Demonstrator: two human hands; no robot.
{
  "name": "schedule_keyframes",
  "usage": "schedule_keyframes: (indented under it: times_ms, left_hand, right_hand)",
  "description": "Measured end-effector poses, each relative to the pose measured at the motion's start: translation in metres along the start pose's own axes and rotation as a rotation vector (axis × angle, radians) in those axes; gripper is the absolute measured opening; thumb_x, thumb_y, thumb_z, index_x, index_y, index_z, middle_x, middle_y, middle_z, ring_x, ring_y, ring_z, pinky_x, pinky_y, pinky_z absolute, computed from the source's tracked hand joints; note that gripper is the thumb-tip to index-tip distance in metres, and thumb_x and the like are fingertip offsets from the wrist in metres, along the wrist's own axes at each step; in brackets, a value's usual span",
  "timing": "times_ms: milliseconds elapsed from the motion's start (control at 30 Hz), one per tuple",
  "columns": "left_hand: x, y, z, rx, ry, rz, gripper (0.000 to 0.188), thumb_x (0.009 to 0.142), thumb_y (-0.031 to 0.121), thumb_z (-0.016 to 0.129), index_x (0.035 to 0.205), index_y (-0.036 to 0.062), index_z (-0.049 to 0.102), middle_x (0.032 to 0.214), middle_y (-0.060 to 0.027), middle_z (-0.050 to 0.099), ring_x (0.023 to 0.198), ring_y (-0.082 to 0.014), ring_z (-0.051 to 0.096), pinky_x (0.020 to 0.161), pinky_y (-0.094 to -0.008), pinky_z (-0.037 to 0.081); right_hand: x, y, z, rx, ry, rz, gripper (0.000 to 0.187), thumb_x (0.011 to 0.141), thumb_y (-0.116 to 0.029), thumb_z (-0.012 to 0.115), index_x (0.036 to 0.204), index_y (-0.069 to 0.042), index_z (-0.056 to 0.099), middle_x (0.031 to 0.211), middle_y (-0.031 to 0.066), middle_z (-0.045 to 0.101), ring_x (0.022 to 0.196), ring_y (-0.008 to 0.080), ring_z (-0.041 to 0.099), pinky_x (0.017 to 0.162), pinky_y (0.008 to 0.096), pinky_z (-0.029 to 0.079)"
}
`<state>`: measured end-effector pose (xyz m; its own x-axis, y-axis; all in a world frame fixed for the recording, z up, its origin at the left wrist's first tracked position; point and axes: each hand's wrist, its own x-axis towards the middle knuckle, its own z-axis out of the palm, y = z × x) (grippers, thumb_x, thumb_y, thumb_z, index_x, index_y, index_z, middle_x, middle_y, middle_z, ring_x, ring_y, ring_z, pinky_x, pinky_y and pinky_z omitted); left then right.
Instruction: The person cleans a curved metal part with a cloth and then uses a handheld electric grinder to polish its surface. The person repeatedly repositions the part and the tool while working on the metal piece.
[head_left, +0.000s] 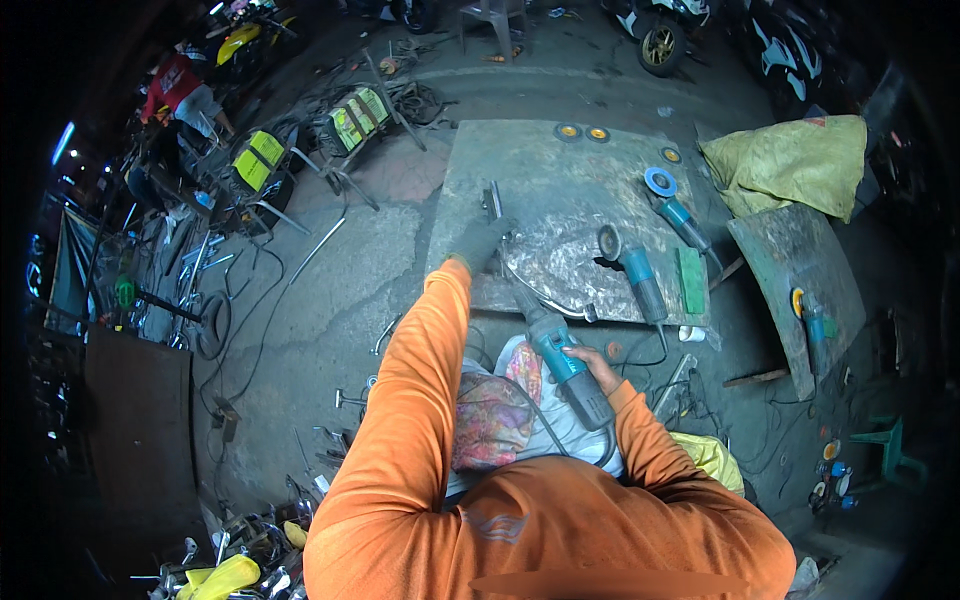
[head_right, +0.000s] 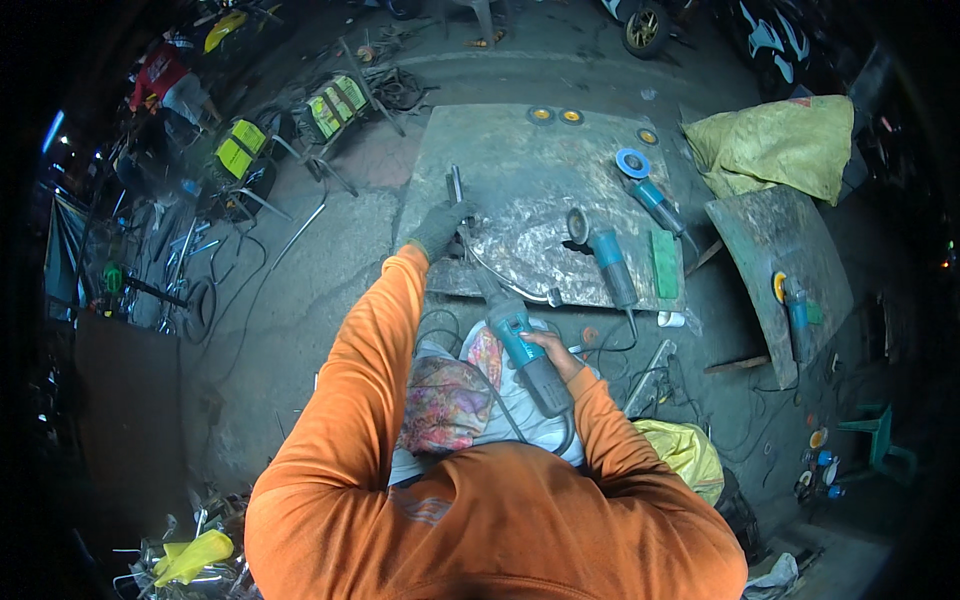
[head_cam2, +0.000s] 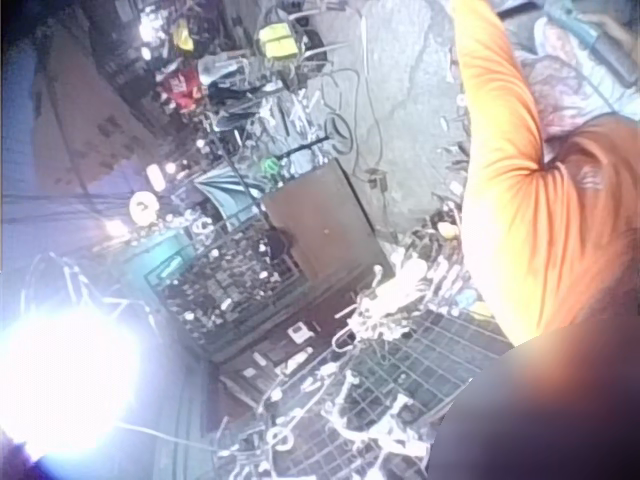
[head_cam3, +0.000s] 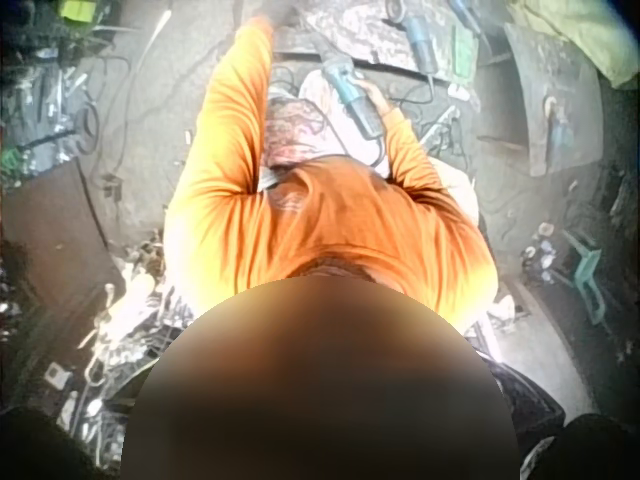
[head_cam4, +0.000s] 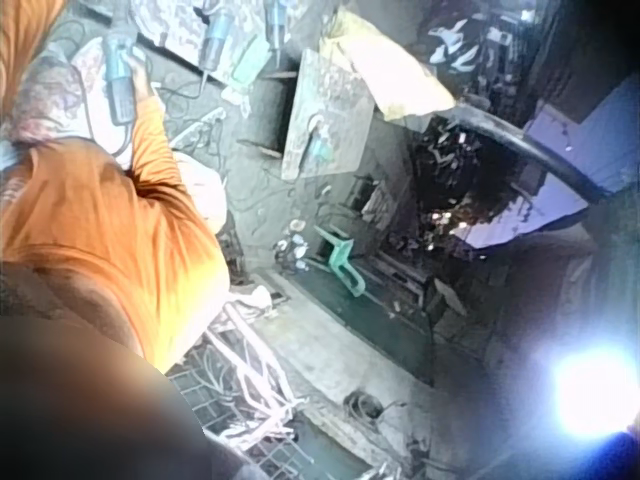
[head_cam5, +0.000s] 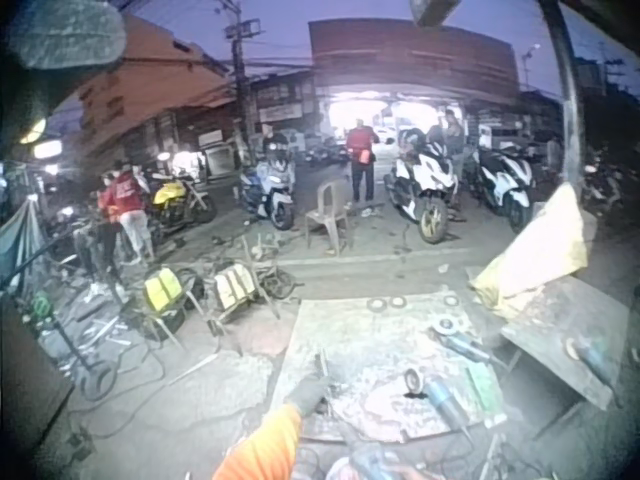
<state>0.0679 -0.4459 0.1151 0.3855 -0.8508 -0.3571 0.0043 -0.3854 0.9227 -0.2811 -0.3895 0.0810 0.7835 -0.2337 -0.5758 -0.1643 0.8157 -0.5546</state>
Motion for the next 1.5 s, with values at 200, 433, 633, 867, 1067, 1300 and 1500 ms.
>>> schedule_keyframes:
  times_ms: [200, 433, 633, 867, 1067, 1300, 1500]
  left_hand:
    - [0.007, -0.015, -0.003, -0.044, 0.044, 0.014, 0.050, 0.086, 0.050, 0.071, 0.098, 0.0008, 0.070, 0.080, -0.0106, 0.065, 0.062, -0.0227, 0.064, 0.055, -0.0371, 0.052]
    - [-0.005, -0.018, -0.015, -0.125, 0.082, 0.031, 0.045, 0.090, 0.050, 0.069, 0.100, 0.0058, 0.070, 0.079, -0.0055, 0.065, 0.063, -0.0180, 0.063, 0.056, -0.0327, 0.051]
    - [-0.022, -0.006, -0.014, -0.143, 0.097, -0.014, 0.043, 0.091, 0.050, 0.070, 0.098, 0.0071, 0.068, 0.079, -0.0041, 0.064, 0.064, -0.0166, 0.063, 0.055, -0.0318, 0.051]
    - [-0.025, 0.000, -0.005, -0.121, 0.149, -0.007, 0.044, 0.089, 0.049, 0.072, 0.097, 0.0059, 0.067, 0.079, -0.0048, 0.063, 0.063, -0.0172, 0.062, 0.054, -0.0325, 0.051]
    - [-0.016, -0.009, -0.009, -0.194, 0.094, 0.000, 0.042, 0.089, 0.048, 0.072, 0.095, 0.0064, 0.069, 0.075, -0.0042, 0.064, 0.063, -0.0169, 0.061, 0.054, -0.0316, 0.048]
    - [-0.012, -0.017, -0.011, -0.156, 0.075, -0.004, 0.031, 0.094, 0.040, 0.066, 0.092, 0.0088, 0.067, 0.073, -0.0021, 0.062, 0.054, -0.0128, 0.055, 0.047, -0.0277, 0.041]
    - [-0.008, -0.023, -0.012, -0.096, 0.127, 0.007, 0.034, 0.092, 0.042, 0.068, 0.088, 0.0082, 0.068, 0.071, -0.0019, 0.061, 0.053, -0.0141, 0.054, 0.047, -0.0289, 0.041]
  right_hand:
    - [-0.006, -0.002, 0.004, -0.028, 0.012, 0.007, 0.050, 0.098, -0.036, 0.062, 0.130, 0.001, 0.056, 0.105, 0.0211, 0.069, 0.083, 0.0295, 0.075, 0.064, 0.0433, 0.065]
    - [0.001, -0.003, 0.003, -0.037, 0.027, 0.023, 0.054, 0.097, -0.038, 0.063, 0.131, 0.002, 0.054, 0.101, 0.0227, 0.071, 0.082, 0.0306, 0.075, 0.061, 0.0431, 0.064]
    - [0.003, -0.003, 0.004, -0.038, 0.044, -0.005, 0.053, 0.096, -0.037, 0.063, 0.129, 0.003, 0.055, 0.101, 0.0214, 0.070, 0.081, 0.0320, 0.075, 0.061, 0.0442, 0.065]
    - [0.002, -0.004, 0.004, -0.060, 0.041, -0.025, 0.051, 0.096, -0.036, 0.063, 0.128, 0.004, 0.057, 0.100, 0.0207, 0.070, 0.080, 0.0318, 0.075, 0.062, 0.0448, 0.065]
    - [0.007, -0.005, -0.005, -0.023, 0.019, 0.074, 0.059, 0.095, -0.042, 0.063, 0.132, 0.002, 0.054, 0.100, 0.0248, 0.070, 0.075, 0.0322, 0.074, 0.061, 0.0446, 0.064]
    - [0.010, -0.003, -0.010, -0.013, 0.030, 0.086, 0.059, 0.095, -0.045, 0.061, 0.135, -0.003, 0.053, 0.102, 0.0263, 0.070, 0.073, 0.0335, 0.073, 0.062, 0.0457, 0.062]
    - [0.013, 0.001, -0.019, -0.032, -0.010, 0.089, 0.058, 0.096, -0.046, 0.057, 0.134, -0.003, 0.053, 0.101, 0.0264, 0.071, 0.073, 0.0356, 0.073, 0.063, 0.0465, 0.062]
